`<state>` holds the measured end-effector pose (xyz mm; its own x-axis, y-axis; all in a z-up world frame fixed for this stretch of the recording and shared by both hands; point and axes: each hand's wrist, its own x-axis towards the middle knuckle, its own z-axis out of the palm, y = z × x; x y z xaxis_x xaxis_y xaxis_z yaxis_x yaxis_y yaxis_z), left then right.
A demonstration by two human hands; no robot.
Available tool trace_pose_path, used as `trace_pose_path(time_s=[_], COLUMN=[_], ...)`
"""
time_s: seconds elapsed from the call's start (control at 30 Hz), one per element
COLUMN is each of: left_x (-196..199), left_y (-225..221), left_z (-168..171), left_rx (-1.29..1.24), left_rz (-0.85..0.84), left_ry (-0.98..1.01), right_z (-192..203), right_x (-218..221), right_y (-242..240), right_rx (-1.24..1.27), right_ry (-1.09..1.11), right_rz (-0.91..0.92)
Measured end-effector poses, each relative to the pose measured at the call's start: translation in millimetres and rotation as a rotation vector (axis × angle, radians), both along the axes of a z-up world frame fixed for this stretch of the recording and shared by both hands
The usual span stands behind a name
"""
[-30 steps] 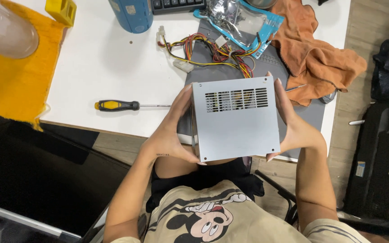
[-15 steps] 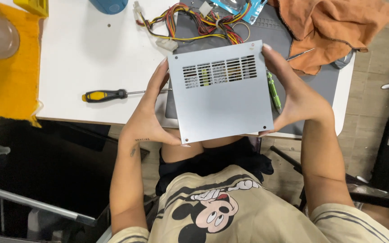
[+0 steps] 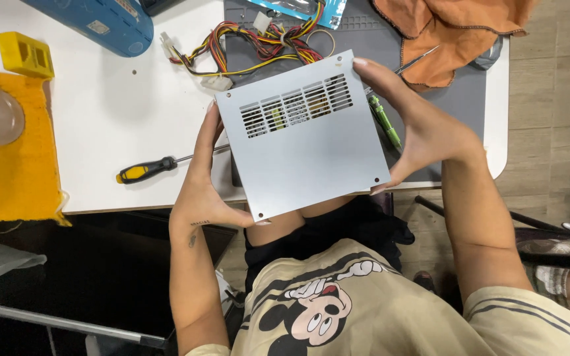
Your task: Disassembling a computer power supply unit using a screwdriver and cleaning the internal components with a brush.
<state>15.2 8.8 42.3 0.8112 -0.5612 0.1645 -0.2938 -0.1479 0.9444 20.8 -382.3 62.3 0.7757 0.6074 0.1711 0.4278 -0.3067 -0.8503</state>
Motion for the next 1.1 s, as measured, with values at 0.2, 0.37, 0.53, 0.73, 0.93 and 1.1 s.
trace_pose_path(time_s=[0.2, 0.37, 0.53, 0.73, 0.93, 1.1], left_x=[-1.8, -2.8, -4.3, -1.8, 0.9, 3.4], left_y=[13.5, 8.9, 0.7, 2.1, 13.3, 3.7], left_z=[-6.8, -12.9, -26.5, -42.3, -54.4, -33.3], left_rx=[0.029, 0.003, -0.082, -0.097, 0.099, 0.02], left_rz=[-0.002, 0.008, -0.003, -0.029, -0.049, -0.08], left_ry=[0.026, 0.043, 0.109, 0.094, 0.051, -0.011], right_z=[-2.7, -9.8, -17.8, -37.2, -41.2, -47.9], right_x=[-2.1, 0.4, -1.1, -1.2, 1.6, 2.0], right_y=[9.4, 12.5, 15.5, 10.0, 9.2, 10.2], right_rx=[0.001, -0.023, 0.06, 0.099, 0.073, 0.122], right_ry=[-0.011, -0.039, 0.088, 0.19, 0.228, 0.269], right_rz=[0.008, 0.009, -0.006, 0.031, 0.051, 0.078])
